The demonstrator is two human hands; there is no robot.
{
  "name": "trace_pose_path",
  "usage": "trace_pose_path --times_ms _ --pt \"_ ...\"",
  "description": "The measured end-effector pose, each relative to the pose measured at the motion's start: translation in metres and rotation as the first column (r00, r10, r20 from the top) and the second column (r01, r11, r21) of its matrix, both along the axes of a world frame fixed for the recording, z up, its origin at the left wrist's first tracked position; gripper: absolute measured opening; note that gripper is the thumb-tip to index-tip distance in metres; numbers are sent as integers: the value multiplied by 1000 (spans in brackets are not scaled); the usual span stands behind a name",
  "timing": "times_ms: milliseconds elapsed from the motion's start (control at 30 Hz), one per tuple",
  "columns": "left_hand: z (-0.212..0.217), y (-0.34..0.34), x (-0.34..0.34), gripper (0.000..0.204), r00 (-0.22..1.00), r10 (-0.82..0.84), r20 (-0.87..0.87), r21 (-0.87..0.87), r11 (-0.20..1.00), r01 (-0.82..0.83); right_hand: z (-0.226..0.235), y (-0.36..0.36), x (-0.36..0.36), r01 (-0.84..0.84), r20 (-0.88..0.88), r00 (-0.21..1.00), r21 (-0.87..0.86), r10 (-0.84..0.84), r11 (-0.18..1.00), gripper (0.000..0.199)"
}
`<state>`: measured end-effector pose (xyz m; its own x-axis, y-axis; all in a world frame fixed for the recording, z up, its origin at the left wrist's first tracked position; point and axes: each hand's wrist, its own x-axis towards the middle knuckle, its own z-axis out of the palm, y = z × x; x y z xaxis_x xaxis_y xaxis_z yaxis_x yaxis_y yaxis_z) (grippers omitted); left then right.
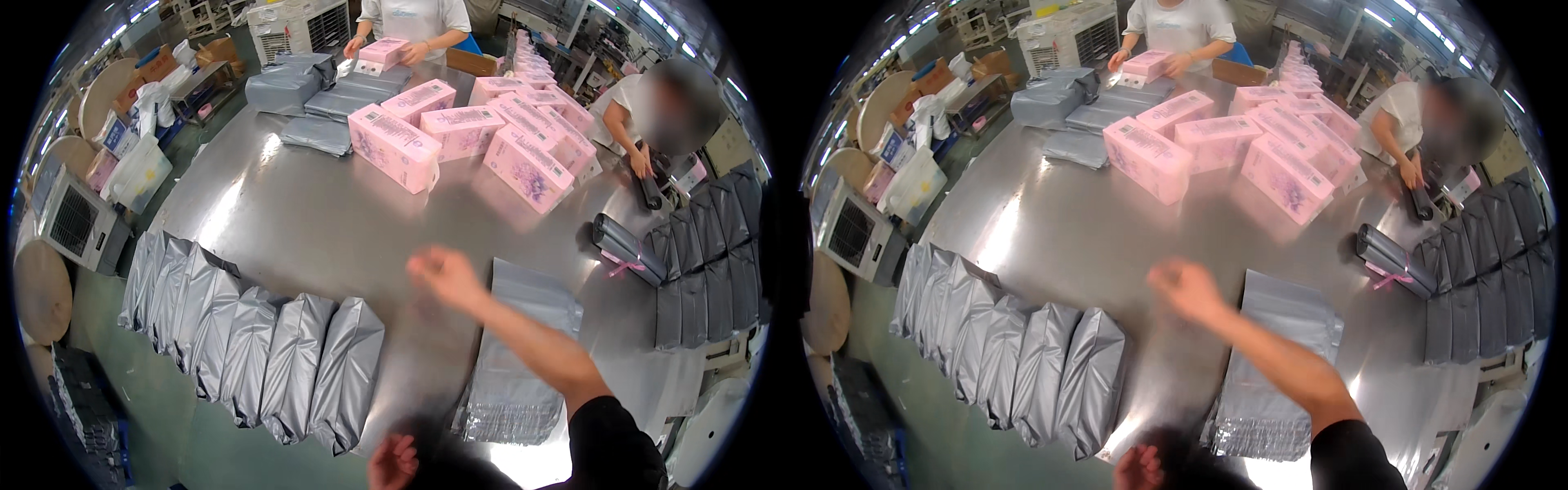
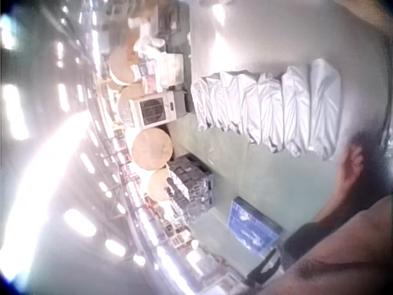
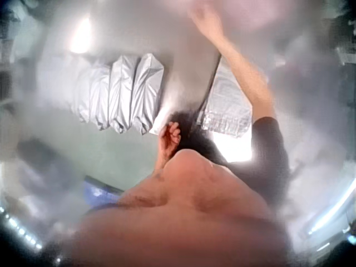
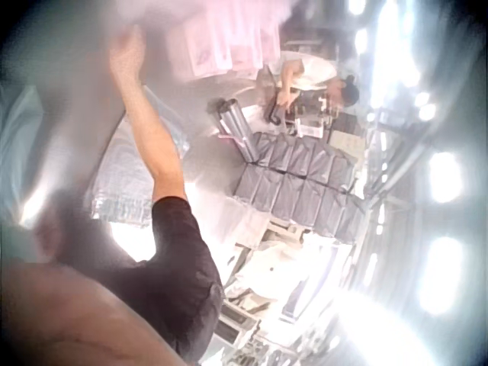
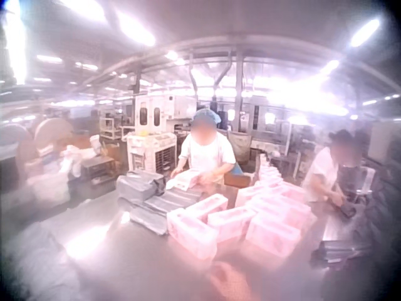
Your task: The person places pink boxes into grey poly mailers on a stainless steel table, seals each mailer, and stacks the finished packages. The person then walks through the warehouse area.
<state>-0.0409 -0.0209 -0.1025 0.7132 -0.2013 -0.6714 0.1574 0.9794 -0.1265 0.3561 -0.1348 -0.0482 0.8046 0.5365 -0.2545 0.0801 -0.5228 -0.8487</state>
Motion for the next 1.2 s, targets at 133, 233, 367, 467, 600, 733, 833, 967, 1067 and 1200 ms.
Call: trace_pose_path --times_ms 133,233,367,467,600,733,833,967,1067,1200 --pt "-3 -14 18 24 993 -119 23 38 992 118 7 -19 187 339 771 614 -67 -167 938 63" --pt "5 -22 30 33 959 -270 83 202 947 249 8 16 232 318 748 664 -306 20 897 72" --pt "4 -24 51 39 924 -377 59 451 836 312 1 49 235 367 535 833 -343 -141 865 74" --pt "18 -24 91 40 948 -319 -24 466 835 293 1 28 190 325 419 888 -284 -188 902 67" --pt "-7 -23 127 59 908 -297 297 249 942 226 48 -71 52 163 220 962 12 -161 987 59" --pt "-19 -38 144 74 770 -227 597 -101 930 353 82 -187 -124 -170 553 816 -47 167 984 59" --pt "22 -63 129 77 620 -385 684 -8 845 535 68 -256 -234 23 588 803 -198 100 980 58" --pt "4 -104 75 91 379 -856 351 593 517 618 20 -256 -348 408 136 863 378 -486 831 52" --pt "-31 -115 38 94 208 -950 233 788 310 532 0 -261 -395 510 -95 804 617 -586 599 45" --pt "-20 -120 7 57 59 -995 86 829 104 549 -6 -292 -431 448 32 824 575 -566 684 40"
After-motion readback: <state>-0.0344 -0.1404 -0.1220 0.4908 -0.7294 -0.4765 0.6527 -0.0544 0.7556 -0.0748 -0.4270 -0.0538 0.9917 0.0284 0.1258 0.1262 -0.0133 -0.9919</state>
